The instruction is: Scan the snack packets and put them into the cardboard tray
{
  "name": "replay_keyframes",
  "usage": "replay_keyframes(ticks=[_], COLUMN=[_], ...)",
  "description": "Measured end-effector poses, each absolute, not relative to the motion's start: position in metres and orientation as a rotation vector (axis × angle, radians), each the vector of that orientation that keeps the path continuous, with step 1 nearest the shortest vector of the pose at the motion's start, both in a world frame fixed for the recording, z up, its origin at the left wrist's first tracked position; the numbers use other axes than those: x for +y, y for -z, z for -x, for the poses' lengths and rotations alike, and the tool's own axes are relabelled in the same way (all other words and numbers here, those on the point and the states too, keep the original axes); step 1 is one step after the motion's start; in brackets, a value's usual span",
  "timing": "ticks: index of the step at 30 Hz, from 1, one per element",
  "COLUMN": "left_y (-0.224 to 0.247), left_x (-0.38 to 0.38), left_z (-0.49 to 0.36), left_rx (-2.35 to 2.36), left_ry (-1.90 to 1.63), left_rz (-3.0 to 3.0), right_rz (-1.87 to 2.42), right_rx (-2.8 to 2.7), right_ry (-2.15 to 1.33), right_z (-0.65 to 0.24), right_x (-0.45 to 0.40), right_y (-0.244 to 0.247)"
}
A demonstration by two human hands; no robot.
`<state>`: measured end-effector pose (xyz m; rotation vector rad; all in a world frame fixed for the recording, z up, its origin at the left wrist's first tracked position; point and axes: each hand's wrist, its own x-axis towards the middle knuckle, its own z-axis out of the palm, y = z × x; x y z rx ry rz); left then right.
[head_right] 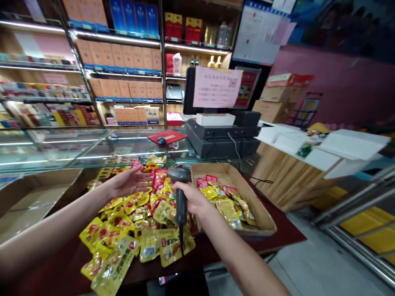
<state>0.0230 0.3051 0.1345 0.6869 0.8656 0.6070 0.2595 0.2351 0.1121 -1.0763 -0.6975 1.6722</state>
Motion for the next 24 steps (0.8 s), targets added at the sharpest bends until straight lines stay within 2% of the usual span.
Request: replay_keyframes(ticks=[8, 12, 18, 24], left_y=[-0.080, -0.056, -0.045, -0.033], left_x=[0.291, 0.283, 0.281, 0.289], left_z=[0.053, 0.053, 0.039, 0.033], left_rx=[1.099, 1.270, 1.427, 1.411], left_ry=[-0.780, -0.795, -0.791, -0.881], left_rz=[-0.742, -0.961, -1.421, -1.651], right_rz=[1.122, 1.222, 1.303, 1.083], right_rx=[-0.703, -0.637, -0.561, -0.417], right_ry=[-1.894, -1.857, -1.783, -1.777], right_z=[-0.176, -0.157, -0.149, -0.140], right_x=[0.258, 0.263, 0.268, 0.274], right_y=[-0.082, -0.064, -0.048, -0.051])
